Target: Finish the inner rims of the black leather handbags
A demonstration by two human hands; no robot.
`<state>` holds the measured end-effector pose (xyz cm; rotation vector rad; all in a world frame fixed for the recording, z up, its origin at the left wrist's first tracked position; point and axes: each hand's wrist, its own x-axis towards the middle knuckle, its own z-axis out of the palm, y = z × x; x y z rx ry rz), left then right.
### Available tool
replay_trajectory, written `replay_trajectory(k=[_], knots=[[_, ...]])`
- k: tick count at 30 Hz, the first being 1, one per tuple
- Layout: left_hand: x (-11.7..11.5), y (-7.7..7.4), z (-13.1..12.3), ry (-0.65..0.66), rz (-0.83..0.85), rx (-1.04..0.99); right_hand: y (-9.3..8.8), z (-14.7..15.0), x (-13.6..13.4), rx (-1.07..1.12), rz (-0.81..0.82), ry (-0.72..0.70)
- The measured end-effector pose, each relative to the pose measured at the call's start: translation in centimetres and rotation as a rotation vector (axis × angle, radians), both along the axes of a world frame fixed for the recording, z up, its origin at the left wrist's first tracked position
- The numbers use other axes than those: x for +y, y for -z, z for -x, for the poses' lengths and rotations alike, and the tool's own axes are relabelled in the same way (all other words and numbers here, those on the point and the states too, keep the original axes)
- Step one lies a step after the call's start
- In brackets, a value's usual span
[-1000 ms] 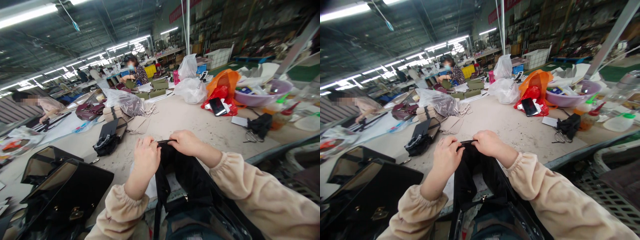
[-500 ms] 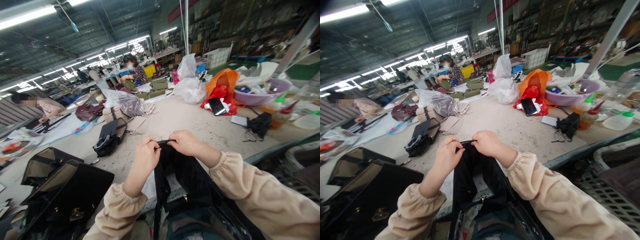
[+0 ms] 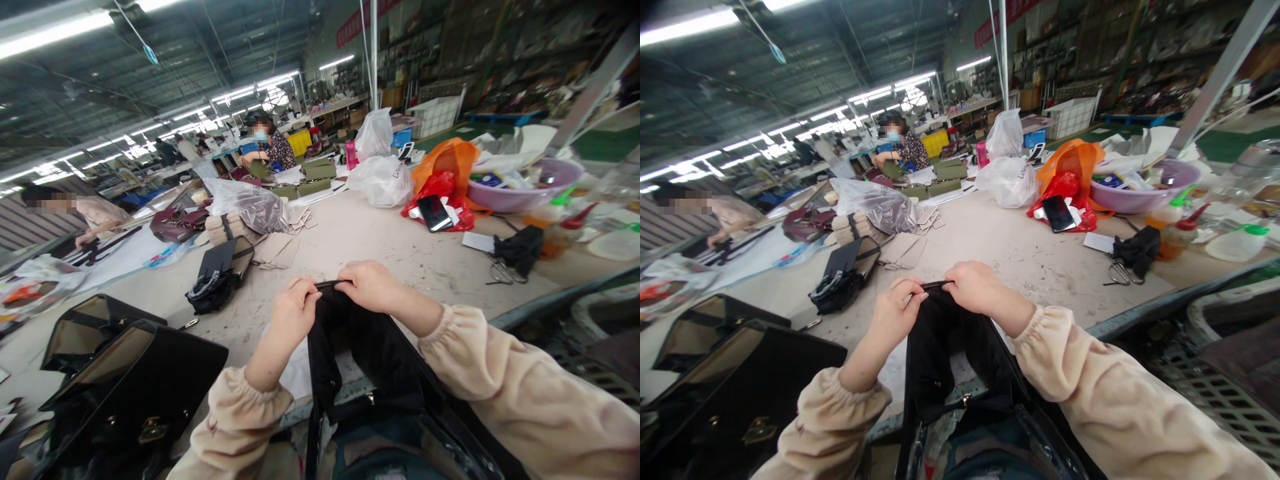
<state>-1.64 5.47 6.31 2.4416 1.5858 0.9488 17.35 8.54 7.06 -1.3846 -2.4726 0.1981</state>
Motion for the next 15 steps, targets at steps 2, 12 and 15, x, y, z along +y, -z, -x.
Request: replay_trajectory(k=[2,12,15], knots=[[0.06,0.1,0.07,-0.022,0.007,-0.01,-0.05,0.03,-0.02,0.006,0.006,0.0],[0.37,0.56,0.01,-0.12,-0.003,-0.017,0.0,0.28,0.08,0.007,0.022,-0.008],[0.56,0.63,-0.08,-0.151,0.019,-0.017,-0.04,0.34,0.07,0.0,0.028,-0.007]])
